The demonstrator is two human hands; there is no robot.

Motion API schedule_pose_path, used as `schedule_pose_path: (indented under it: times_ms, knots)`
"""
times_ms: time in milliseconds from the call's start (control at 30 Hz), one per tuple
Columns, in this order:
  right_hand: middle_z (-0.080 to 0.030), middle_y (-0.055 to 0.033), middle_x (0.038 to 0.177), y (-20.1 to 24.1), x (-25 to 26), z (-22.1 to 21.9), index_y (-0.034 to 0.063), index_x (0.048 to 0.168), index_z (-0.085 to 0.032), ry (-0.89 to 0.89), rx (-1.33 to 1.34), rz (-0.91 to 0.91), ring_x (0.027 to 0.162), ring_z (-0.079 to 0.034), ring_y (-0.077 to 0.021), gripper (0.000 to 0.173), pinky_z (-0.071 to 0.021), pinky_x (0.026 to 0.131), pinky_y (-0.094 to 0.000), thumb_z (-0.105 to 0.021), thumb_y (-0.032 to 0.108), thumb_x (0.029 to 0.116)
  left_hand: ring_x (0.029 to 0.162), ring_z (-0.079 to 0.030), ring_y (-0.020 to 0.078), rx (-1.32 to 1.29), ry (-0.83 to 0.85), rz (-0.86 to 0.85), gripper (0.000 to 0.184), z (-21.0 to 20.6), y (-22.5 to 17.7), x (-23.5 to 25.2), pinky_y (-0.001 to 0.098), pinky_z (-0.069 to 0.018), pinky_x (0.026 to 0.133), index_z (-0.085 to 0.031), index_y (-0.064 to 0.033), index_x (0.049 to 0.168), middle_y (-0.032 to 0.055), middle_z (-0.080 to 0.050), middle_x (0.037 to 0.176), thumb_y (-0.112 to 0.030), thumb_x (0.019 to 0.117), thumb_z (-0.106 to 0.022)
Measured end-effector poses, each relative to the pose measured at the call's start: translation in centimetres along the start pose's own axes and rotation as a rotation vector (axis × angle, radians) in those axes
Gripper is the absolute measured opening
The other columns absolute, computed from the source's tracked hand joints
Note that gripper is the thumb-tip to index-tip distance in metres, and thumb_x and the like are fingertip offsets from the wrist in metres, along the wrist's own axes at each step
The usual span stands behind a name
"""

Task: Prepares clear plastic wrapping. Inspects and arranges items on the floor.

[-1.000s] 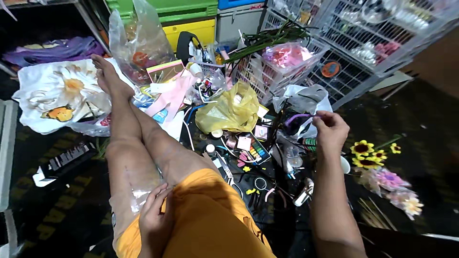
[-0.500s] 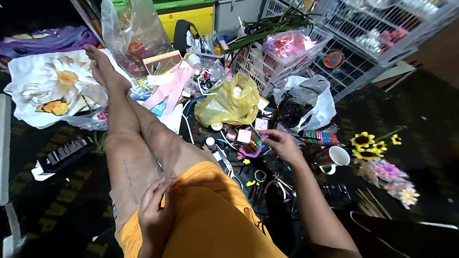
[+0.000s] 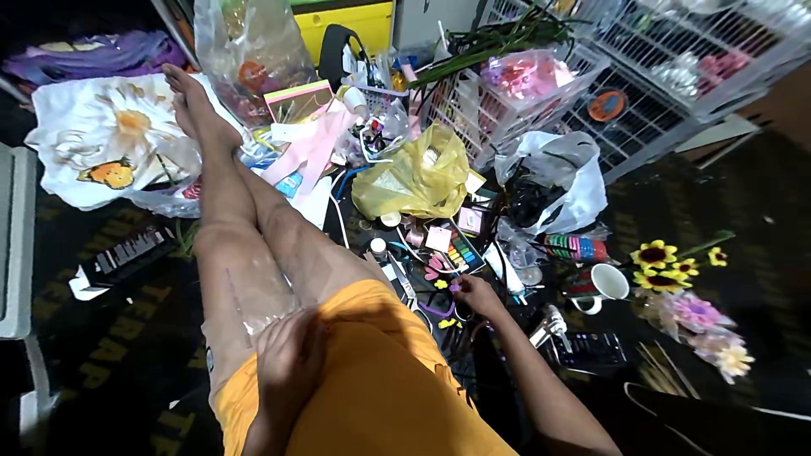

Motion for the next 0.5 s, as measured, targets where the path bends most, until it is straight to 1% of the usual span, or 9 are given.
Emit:
schedule_pose_path:
  times_ms: [67,133,200,267,333,400,433,500]
  knots:
    - [-0.068,-0.0246,0.115,0.0,-0.1,-0.1,-0.0022,0.126,-0.064,0.019,-0.073,-0.030,0.108,-0.066,-0.0383,0.032,-0.0489,0.099,-0.0566,-0.066,0.010,0.0965,0.108,-0.070,0.0285,0.017,0.029,0.010,0.033,-0.1,0.0,0.0,0.0546,-0.0475,0.101,-0.072,-0.0032,0.115,0.0125,-0.074,0.112,-0.028,0.1004,-0.056]
    - [-0.068,-0.0251,0.117,-0.2,0.0,-0.2,-0.0014,0.126,-0.065,0.036,-0.112,-0.066,0.111,-0.065,-0.0403,0.032,-0.0477,0.100,-0.0588,-0.066,0.013,0.0971,0.112,-0.069,0.0296,0.029,0.079,0.035,0.034,-0.2,0.0,0.1,0.0584,-0.0454,0.104,-0.072,-0.0047,0.115,0.0113,-0.074,0.114,-0.030,0.1003,-0.055]
    - [-0.068,-0.0257,0.119,0.1,-0.1,-0.1,-0.0014,0.126,-0.065,0.023,-0.130,-0.094,0.114,-0.064,-0.0419,0.032,-0.0461,0.102,-0.0604,-0.065,0.017,0.0993,0.114,-0.068,0.0298,0.034,0.112,0.050,0.033,-0.3,0.0,0.2,0.0598,-0.0442,0.105,-0.074,-0.0060,0.113,0.0105,-0.073,0.116,-0.029,0.0999,-0.055]
    - [-0.068,-0.0265,0.118,0.5,-0.2,0.1,-0.0022,0.123,-0.067,-0.019,-0.124,-0.117,0.114,-0.063,-0.0433,0.034,-0.0453,0.101,-0.0621,-0.061,0.026,0.1032,0.115,-0.067,0.0295,0.046,0.106,0.044,0.032,-0.4,0.0,0.1,0.0588,-0.0438,0.105,-0.076,-0.0073,0.111,0.0104,-0.073,0.117,-0.030,0.1005,-0.056]
    - [-0.068,-0.0280,0.117,0.9,-0.4,0.3,-0.0032,0.120,-0.068,-0.084,-0.115,-0.149,0.114,-0.063,-0.0458,0.046,-0.0448,0.099,-0.0655,-0.057,0.039,0.1049,0.116,-0.067,0.0311,0.053,0.086,0.031,0.031,-0.5,0.0,-0.1,0.0599,-0.0423,0.106,-0.076,-0.0070,0.112,0.0121,-0.073,0.118,-0.029,0.1002,-0.057]
    - [-0.067,-0.0294,0.117,1.3,-0.4,0.3,-0.0041,0.119,-0.068,-0.138,-0.137,-0.189,0.114,-0.063,-0.0477,0.057,-0.0452,0.097,-0.0670,-0.058,0.049,0.1024,0.116,-0.067,0.0311,0.062,0.067,0.015,0.031,-0.5,-0.1,-0.1,0.0600,-0.0429,0.105,-0.077,-0.0076,0.111,0.0114,-0.073,0.118,-0.028,0.0999,-0.057]
    - [-0.067,-0.0295,0.117,1.4,-0.3,0.1,-0.0040,0.118,-0.068,-0.153,-0.155,-0.208,0.114,-0.063,-0.0480,0.058,-0.0455,0.096,-0.0672,-0.060,0.051,0.1006,0.116,-0.067,0.0306,0.067,0.064,0.009,0.030,-0.5,-0.1,-0.1,0.0597,-0.0430,0.106,-0.077,-0.0081,0.111,0.0110,-0.073,0.119,-0.028,0.1000,-0.057]
    - [-0.067,-0.0292,0.117,1.5,-0.1,-0.3,-0.0034,0.117,-0.069,-0.169,-0.172,-0.226,0.115,-0.062,-0.0487,0.054,-0.0448,0.096,-0.0687,-0.066,0.047,0.0982,0.115,-0.067,0.0292,0.076,0.044,-0.001,0.030,-0.4,-0.1,-0.2,0.0584,-0.0431,0.106,-0.077,-0.0096,0.110,0.0105,-0.073,0.119,-0.029,0.0999,-0.056]
Point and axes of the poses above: each hand's wrist, its own x-axis towards the middle knuckle, its own z-axis out of the back of the hand, y = z × x, the point moved 8 cm from there along x, towards the middle knuckle
